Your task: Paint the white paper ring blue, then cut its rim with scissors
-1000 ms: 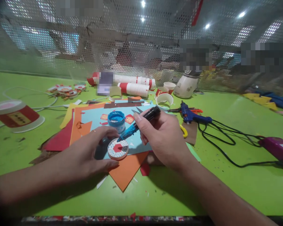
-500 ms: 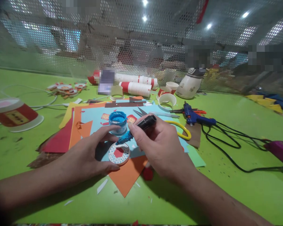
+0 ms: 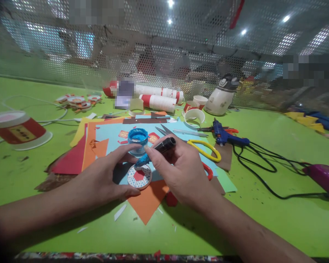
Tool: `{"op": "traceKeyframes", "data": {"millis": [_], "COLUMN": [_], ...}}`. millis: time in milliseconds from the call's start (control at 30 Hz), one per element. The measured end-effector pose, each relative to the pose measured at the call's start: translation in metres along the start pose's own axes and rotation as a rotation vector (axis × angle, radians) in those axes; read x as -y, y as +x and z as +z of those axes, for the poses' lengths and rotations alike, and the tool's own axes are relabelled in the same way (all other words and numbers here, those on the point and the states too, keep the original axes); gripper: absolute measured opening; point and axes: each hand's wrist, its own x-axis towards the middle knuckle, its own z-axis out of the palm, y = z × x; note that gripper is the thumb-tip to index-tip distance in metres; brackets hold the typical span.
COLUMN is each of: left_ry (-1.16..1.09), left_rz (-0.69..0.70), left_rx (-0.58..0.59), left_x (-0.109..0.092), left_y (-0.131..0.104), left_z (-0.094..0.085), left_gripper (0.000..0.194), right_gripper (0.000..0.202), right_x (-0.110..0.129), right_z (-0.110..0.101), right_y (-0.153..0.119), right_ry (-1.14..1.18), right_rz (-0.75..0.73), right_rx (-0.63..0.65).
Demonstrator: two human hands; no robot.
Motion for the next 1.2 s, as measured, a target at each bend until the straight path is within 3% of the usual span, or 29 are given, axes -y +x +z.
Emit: {"op": "traceKeyframes", "data": {"millis": [767,1000,1200], "left_ry": [-0.017,0.001,0.017], "left_rz": [0.019,0.018,0.048], "left_rx": [0.014,0.004,0.001], "left_x": [0.0021,0.0020,0.0041], "left_y": [0.0002,-0.0014,-0.0014], "left_z": [0.0007,0.0008,0.0009], "left_gripper": [0.087,0.086,0.088], "right_gripper": [0.020,0.024,0.023], "right_x": [-0.0003,0.0029,0.0021], "right_z": [0.0015,-0.0025,0.0015], "right_y": [-0.0006,-0.0026,-0.0027], "right_ry": [-0.031,-0.033,-0.040], "right_rz": [0.010,-0.012,-0.044], "right_rx": [0.000,-0.116,-0.110]}}
